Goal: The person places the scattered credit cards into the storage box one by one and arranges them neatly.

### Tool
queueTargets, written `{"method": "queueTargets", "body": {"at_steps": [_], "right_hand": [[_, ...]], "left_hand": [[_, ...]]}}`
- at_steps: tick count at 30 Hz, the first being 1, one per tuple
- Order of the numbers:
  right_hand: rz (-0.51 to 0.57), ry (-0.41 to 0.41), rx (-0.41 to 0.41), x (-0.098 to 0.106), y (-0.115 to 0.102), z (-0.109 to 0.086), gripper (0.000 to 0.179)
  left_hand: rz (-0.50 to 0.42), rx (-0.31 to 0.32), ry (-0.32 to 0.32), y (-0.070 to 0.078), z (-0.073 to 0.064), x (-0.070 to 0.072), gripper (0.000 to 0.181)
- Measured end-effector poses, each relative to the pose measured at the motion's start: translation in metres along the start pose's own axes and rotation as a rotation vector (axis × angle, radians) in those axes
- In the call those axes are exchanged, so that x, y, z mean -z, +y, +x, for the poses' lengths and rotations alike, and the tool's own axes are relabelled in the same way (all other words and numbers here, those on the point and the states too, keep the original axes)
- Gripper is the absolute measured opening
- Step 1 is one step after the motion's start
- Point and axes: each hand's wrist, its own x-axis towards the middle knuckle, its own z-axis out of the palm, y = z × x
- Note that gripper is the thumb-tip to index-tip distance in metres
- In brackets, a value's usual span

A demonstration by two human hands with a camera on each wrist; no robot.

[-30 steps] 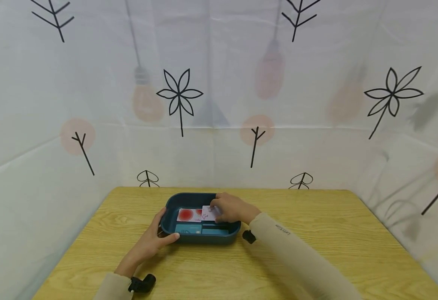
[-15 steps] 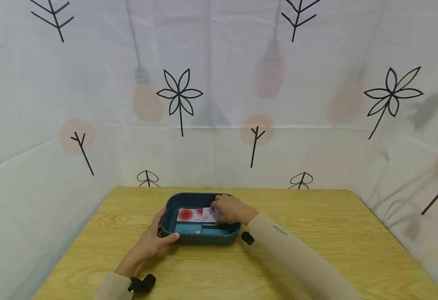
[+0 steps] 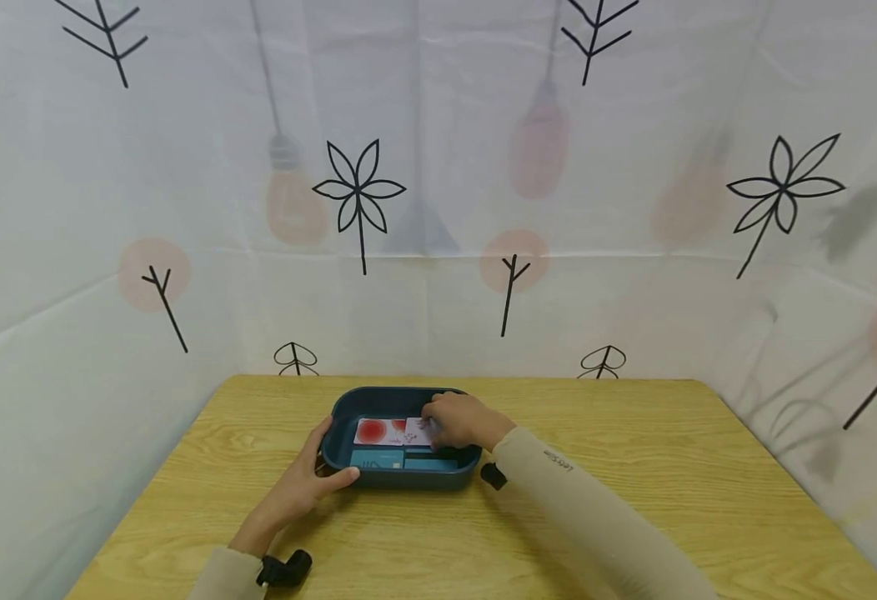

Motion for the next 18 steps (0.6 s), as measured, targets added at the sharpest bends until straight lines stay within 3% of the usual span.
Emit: {"method": "queueTargets", "body": {"at_steps": [18], "right_hand": [[0.024,-0.017,0.000,0.0021,-0.0011,0.0001,0.036]], "left_hand": [[-0.001,0.006,0.001,0.0008,0.0000,-0.0001,0.098]]}}
